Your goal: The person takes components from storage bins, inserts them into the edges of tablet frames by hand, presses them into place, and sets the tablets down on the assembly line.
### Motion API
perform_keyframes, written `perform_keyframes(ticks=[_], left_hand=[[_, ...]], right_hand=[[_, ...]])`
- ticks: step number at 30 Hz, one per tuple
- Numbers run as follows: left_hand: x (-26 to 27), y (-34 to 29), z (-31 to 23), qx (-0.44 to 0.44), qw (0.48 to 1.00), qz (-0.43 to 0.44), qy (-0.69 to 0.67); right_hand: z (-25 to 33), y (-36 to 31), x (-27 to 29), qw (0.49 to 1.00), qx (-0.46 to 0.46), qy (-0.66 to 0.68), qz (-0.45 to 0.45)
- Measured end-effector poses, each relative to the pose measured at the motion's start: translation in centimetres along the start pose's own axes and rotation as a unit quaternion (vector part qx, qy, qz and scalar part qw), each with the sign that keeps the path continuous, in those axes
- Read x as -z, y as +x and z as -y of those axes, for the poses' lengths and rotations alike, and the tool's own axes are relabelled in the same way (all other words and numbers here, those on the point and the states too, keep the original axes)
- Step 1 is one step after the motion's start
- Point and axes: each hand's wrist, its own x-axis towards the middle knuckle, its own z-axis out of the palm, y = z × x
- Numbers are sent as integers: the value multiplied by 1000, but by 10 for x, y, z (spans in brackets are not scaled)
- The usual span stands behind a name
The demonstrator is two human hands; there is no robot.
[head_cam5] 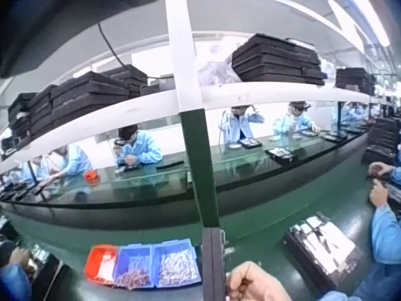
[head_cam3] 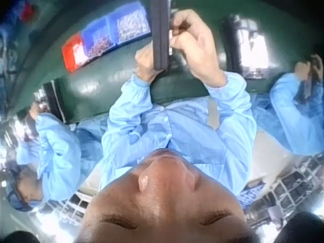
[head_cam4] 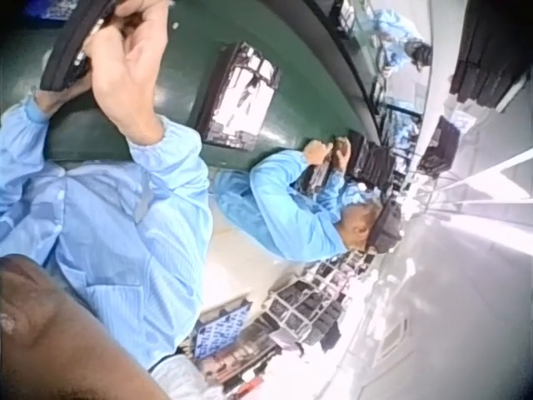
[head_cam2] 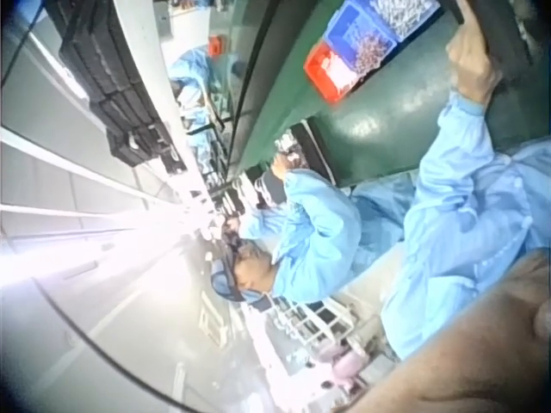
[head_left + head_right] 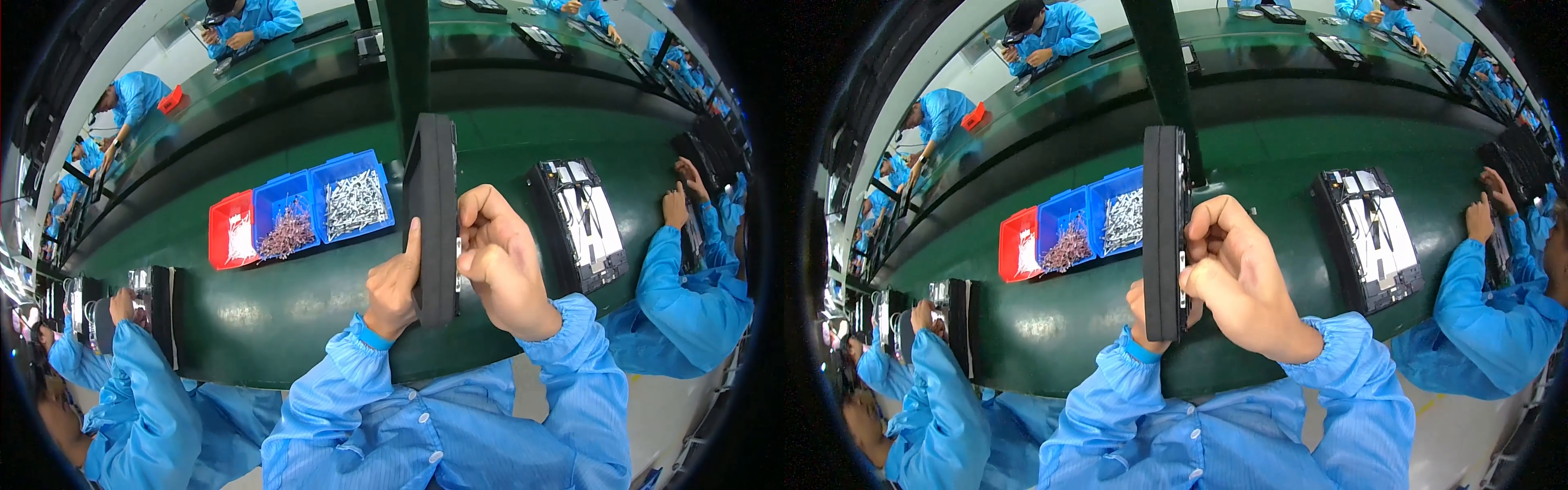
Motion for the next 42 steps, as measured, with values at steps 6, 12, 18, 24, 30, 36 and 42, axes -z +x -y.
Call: perform_keyframes(ticks=[6, 12, 18, 24, 30, 36, 42], left_hand=[[-3, -4, 0, 43, 999, -4, -12], [-2, -2, 0, -13, 999, -21, 26], [-1, -1, -1, -20, 999, -20, 22], [-5, -2, 0, -23, 999, -26, 22], [-2, -1, -1, -17, 1000, -15, 6], [-5, -1, 2, 0, 999, -22, -39], [-3, -2, -3, 3, 999, -23, 25]], right_hand=[[-8, -5, -2, 995, 82, -32, 40], [0, 2, 3, 999, 32, -16, 12], [5, 3, 4, 999, 26, -30, 16], [7, 3, 4, 999, 10, -29, 16], [-5, -4, -1, 999, 43, -10, 6], [-20, -11, -8, 995, 93, -22, 2], [-8, 1, -3, 998, 61, -12, -13]])
